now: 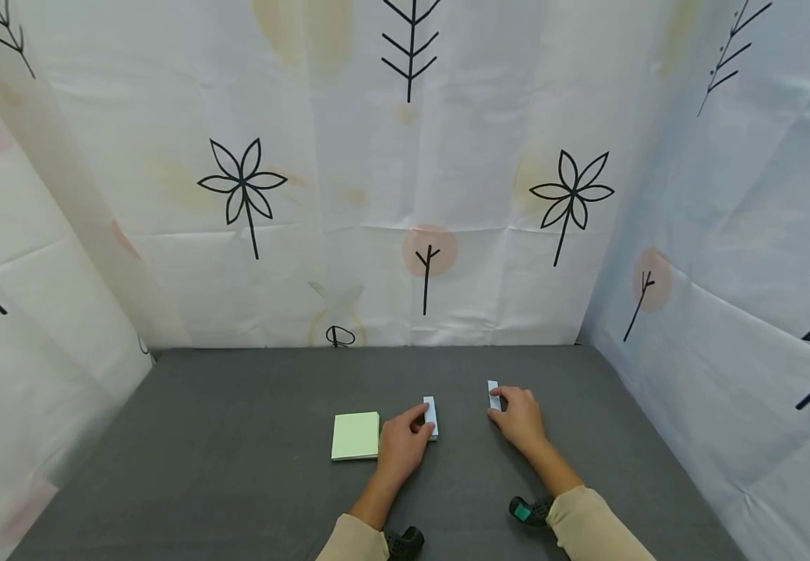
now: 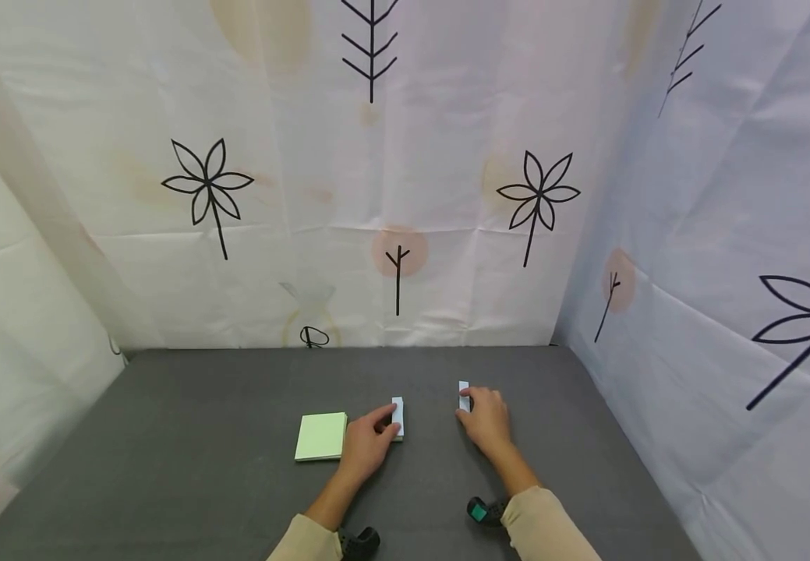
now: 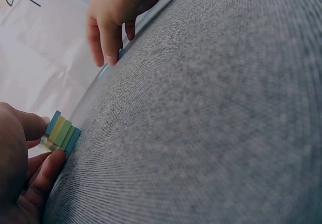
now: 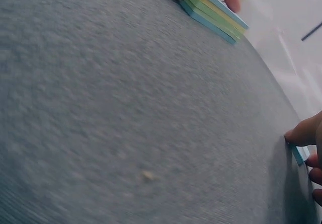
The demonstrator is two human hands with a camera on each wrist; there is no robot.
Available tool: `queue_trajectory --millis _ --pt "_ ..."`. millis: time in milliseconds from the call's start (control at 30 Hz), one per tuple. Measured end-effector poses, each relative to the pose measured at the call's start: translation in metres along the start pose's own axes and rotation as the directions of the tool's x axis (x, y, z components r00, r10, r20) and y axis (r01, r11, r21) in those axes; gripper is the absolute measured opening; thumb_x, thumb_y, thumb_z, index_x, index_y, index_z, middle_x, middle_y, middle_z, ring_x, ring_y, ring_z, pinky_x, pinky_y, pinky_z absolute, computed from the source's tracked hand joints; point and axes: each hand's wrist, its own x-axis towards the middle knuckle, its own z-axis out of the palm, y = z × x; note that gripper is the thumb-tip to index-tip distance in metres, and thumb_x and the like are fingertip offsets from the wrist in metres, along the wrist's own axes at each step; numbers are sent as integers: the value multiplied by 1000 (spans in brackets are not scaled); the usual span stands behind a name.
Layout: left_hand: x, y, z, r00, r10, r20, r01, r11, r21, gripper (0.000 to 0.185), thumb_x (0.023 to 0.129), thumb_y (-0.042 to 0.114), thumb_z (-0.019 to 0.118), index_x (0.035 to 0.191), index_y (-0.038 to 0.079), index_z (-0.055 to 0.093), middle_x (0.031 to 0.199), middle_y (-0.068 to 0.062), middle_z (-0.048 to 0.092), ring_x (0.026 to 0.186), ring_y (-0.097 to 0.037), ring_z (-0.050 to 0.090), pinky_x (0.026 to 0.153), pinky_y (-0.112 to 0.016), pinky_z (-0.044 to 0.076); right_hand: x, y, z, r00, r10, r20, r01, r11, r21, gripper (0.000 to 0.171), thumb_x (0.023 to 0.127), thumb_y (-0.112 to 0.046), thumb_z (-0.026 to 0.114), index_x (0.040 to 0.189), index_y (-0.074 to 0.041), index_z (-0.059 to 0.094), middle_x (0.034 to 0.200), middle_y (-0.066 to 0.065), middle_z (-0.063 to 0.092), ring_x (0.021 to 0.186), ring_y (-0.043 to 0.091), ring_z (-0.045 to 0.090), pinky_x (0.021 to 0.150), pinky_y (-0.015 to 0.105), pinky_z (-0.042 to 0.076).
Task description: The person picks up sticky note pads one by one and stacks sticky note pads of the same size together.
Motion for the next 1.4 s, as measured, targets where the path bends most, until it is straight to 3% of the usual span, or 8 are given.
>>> queue_trajectory --millis 433,633,767,900,1033,1167,1267,1400 --pt "-1 0 0 1000 2 3 -2 1000 -14 31 85 15 73 115 10 72 70 8 59 62 -6 50 56 -26 41 0 -4 7 1000 -14 -1 14 1000 -1 35 74 -13 82 105 -2 71 108 19 65 102 41 55 86 55 41" --pt "0 0 0 1000 7 -5 -7 1000 0 31 84 14 73 115 10 73 70 7 60 62 -6 51 57 -26 41 5 6 4 988 -150 42 151 988 -30 33 77 -17 82 104 -3 70 118 18 63 114 39 54 91 58 39" --pt "0 0 0 1000 -7 4 7 1000 0 31 85 15 73 116 11 72 70 8 59 62 -7 51 57 -26 41 9 10 -1 949 -315 33 317 947 -62 26 76 -16 83 95 -5 70 107 13 67 104 34 61 89 53 44" --pt "0 1 -1 1000 -23 16 23 1000 2 31 86 17 72 117 13 72 71 8 58 63 -7 50 58 -26 40 12 10 -5 887 -461 43 462 879 -115 20 76 -16 83 88 -7 70 95 9 68 92 29 64 83 48 48" --pt "0 0 -1 1000 -21 11 21 1000 3 31 86 17 72 117 13 72 70 9 58 63 -7 50 58 -26 40 13 11 -4 848 -528 40 525 828 -197 18 77 -17 82 85 -8 69 89 7 68 85 26 65 77 46 50" --pt "0 0 -1 1000 -10 4 10 1000 -1 31 85 16 73 116 12 72 70 8 59 62 -7 50 57 -26 41 12 13 0 824 -566 -15 550 806 -219 16 75 -14 82 83 -9 69 89 6 69 82 26 65 74 45 51" --pt "0 0 -1 1000 -6 2 6 1000 -5 31 85 16 73 116 12 72 70 8 59 62 -6 50 57 -26 41 11 13 1 830 -557 -38 542 820 -183 12 77 -11 80 83 -10 70 90 5 69 81 25 65 73 45 51" --pt "0 0 -1 1000 -1 8 1 1000 -10 31 85 16 73 116 11 72 70 8 59 62 -7 50 57 -26 41 9 12 0 865 -500 -45 494 863 -102 8 79 -8 78 83 -11 71 91 4 69 83 25 65 74 45 50"
